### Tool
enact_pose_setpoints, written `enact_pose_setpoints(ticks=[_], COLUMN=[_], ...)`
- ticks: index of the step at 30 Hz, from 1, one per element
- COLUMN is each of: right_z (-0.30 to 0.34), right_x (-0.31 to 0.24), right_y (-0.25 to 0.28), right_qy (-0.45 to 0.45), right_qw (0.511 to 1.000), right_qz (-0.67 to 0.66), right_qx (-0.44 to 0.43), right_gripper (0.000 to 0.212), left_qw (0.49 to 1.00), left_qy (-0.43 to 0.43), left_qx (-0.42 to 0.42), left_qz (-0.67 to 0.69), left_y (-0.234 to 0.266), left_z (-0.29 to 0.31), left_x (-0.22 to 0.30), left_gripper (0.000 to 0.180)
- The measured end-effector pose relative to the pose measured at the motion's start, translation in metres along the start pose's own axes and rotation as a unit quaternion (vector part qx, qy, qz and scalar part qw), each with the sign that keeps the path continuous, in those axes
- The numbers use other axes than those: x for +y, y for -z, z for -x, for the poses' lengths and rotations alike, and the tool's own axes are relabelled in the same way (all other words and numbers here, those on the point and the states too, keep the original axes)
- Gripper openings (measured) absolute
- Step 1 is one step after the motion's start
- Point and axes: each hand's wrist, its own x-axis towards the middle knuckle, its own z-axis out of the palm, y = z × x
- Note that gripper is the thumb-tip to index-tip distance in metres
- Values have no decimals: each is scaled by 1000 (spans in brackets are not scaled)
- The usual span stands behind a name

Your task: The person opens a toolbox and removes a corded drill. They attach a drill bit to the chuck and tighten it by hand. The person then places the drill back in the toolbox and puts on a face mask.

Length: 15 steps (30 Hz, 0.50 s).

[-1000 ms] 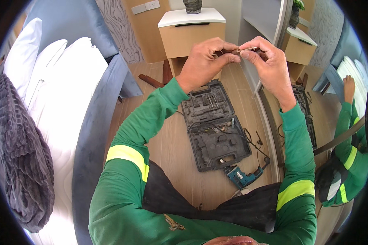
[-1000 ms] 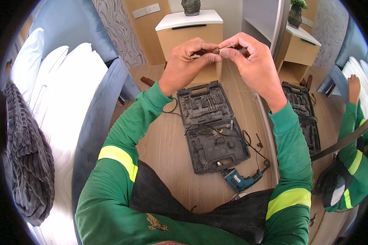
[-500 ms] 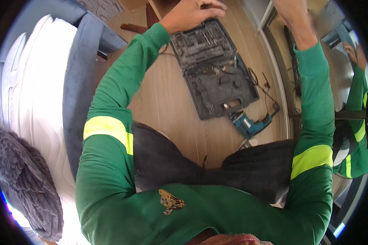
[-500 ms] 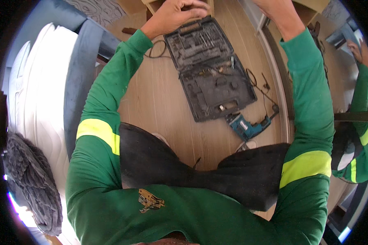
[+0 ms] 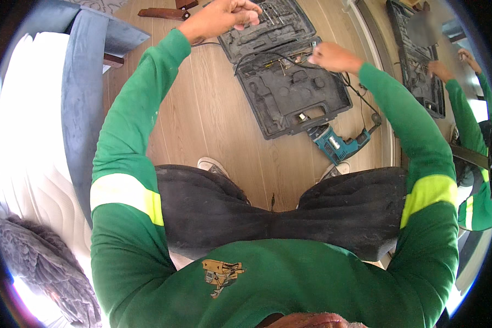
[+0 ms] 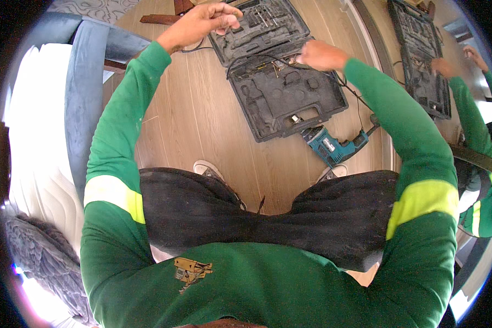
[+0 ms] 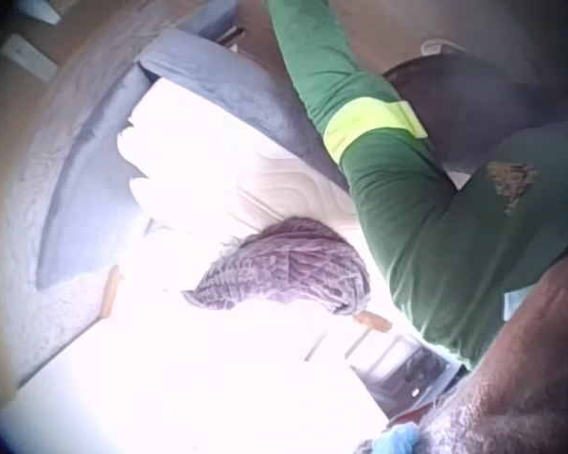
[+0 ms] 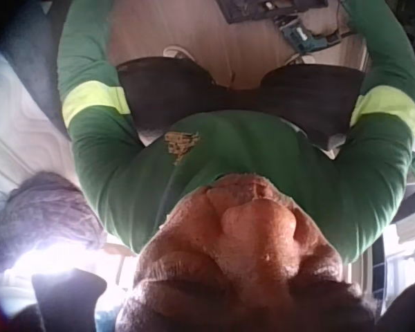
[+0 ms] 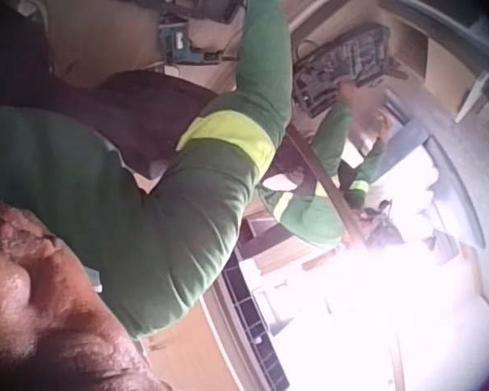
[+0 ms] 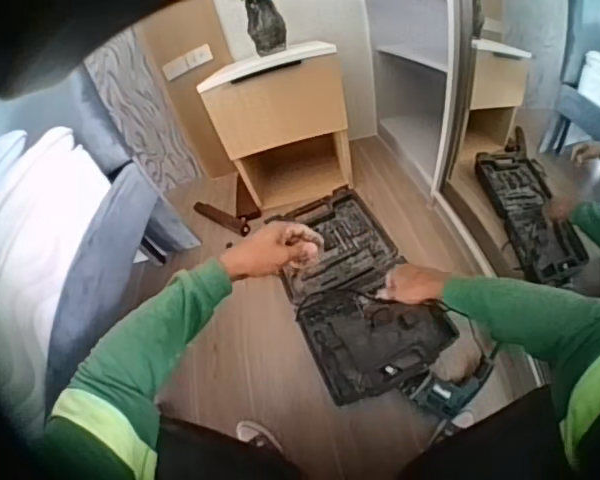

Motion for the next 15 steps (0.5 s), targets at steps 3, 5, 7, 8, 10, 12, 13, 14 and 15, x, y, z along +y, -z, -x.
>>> enact_pose_setpoints(ticks=[3,5,7,8,10,12,13,14,15], right_z=[87,158,230,259,295,311,312,304,291], right_x=[-15,10,42,54,54,55,58,61,66], right_y=[22,-3,-66,-105,-168,-202,-209,-210,-212], right_qy=[-139,-163,-265,-365,-484,-529,-537,-535,-533], right_qw=[979,963,901,829,745,682,660,648,646], right_qz=[-142,-207,-273,-338,-356,-411,-434,-456,-464], right_qx=[-46,52,207,255,289,295,296,294,290], right_gripper=[50,49,51,54,66,72,74,77,80], left_qw=[994,986,978,978,979,968,959,950,940], left_qy=[30,26,-11,-11,-2,3,16,32,38], left_qx=[-25,-17,-34,-49,-72,-157,-203,-243,-281], left_qz=[101,166,203,201,192,197,197,193,190], left_y=[10,-1,-13,-25,-51,-84,-106,-124,-143], left_z=[-8,-33,-59,-64,-53,-58,-56,-50,-46], left_x=[21,24,18,10,1,-3,4,15,16], left_gripper=[37,35,35,39,47,42,41,40,38])
